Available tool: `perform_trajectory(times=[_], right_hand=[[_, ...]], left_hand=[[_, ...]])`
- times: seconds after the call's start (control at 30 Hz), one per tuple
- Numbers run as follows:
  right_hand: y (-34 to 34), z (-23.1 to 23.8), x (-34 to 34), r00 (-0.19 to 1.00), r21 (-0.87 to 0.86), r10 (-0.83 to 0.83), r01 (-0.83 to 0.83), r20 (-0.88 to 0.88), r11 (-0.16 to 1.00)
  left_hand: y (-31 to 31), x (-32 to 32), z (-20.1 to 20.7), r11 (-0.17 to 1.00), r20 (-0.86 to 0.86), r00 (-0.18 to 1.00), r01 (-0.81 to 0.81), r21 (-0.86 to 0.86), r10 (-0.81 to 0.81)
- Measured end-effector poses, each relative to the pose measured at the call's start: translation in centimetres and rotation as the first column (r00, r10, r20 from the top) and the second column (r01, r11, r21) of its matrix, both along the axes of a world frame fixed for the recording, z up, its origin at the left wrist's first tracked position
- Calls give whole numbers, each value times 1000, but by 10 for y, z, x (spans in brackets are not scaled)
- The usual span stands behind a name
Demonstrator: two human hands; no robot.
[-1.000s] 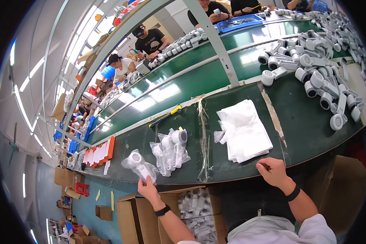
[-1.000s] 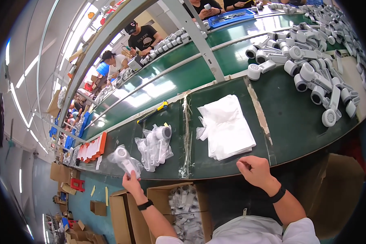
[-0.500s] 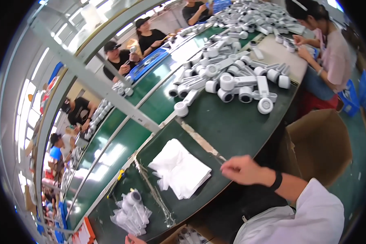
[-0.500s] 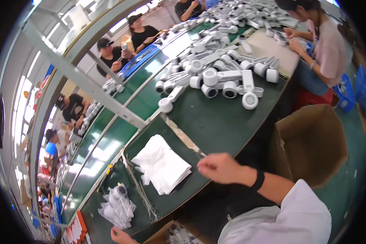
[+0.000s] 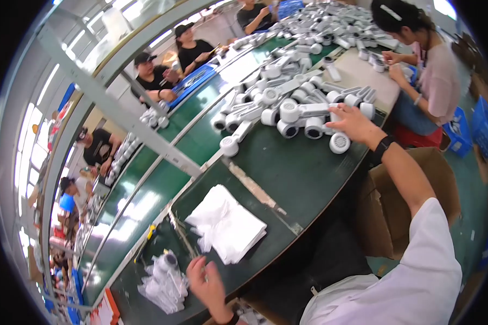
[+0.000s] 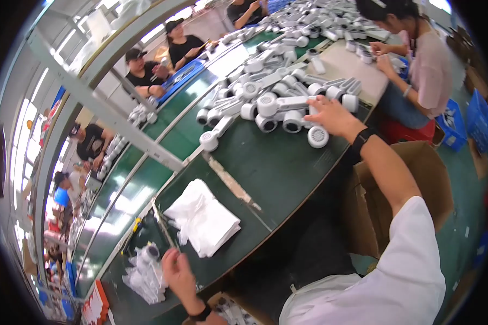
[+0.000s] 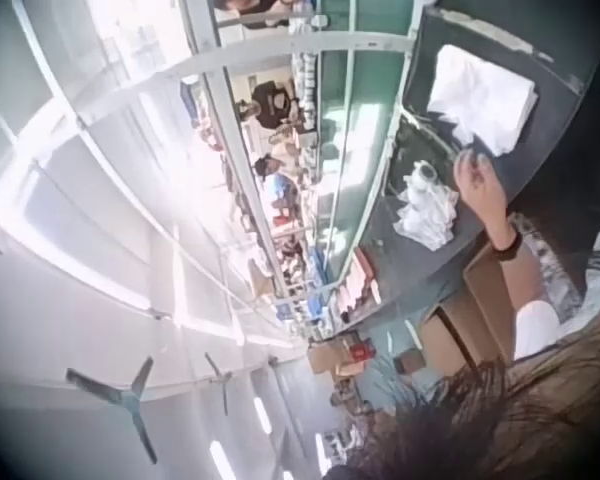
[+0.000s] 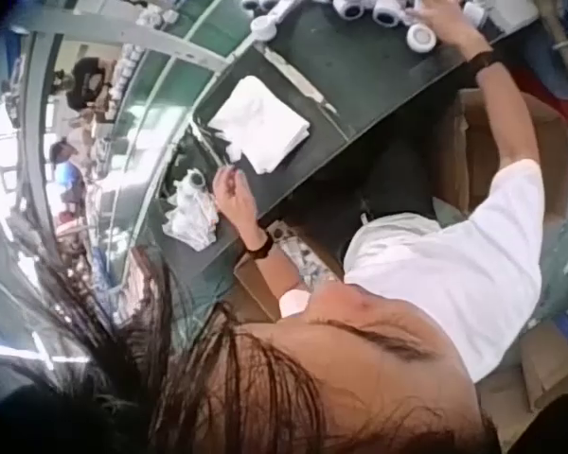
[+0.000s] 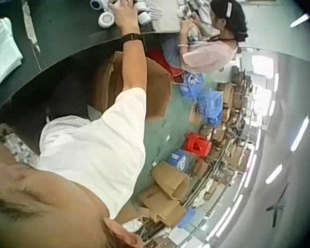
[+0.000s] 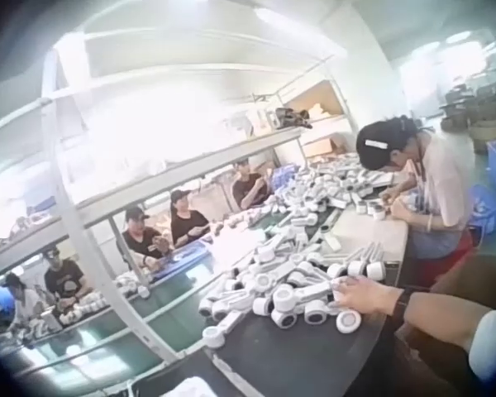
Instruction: The person picks up a handheld fan, slides it into a plastic bag, and places the bagged fan into a cardboard box, repeating the process for several more fans.
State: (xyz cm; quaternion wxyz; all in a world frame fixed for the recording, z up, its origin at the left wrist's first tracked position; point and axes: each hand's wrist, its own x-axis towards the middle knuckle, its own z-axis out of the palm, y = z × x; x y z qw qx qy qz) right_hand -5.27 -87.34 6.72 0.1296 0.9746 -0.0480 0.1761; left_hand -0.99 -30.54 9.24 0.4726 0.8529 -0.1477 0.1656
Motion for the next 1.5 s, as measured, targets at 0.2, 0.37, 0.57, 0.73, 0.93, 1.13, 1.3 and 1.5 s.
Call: perform_trajectory(times=[0.2,0.37,0.57,0.73,0.93,1.13,1.3,1.5], right_hand=[[11,24,-10,996,-65,57,-62,-66,996],[66,53,-26,987,51,153,-155,39,987],[151,49,-38,958,699,139,-278,250,659],[211,12,-43,942,955,158,-289,296,-71],[275,-12,-38,941,750,245,-13,232,-661],[312,0,-34,968,821,193,-21,159,-571],[333,8,-22,980,858,79,-119,181,-500],[347,-8,-11,977,856,-39,-203,210,-476]], left_hand=[[-64,15,-21,907,229,958,64,416,-172],[-69,14,-22,822,312,940,-67,565,-138],[-64,24,-24,802,209,968,-16,597,-137],[-64,32,-20,890,227,959,50,454,-170],[-64,35,-19,953,231,967,32,302,-106],[-70,23,-15,997,169,983,76,9,-77],[-82,-1,-21,962,-125,974,158,-224,-189],[-92,-15,-28,845,-282,915,106,-524,-290]])
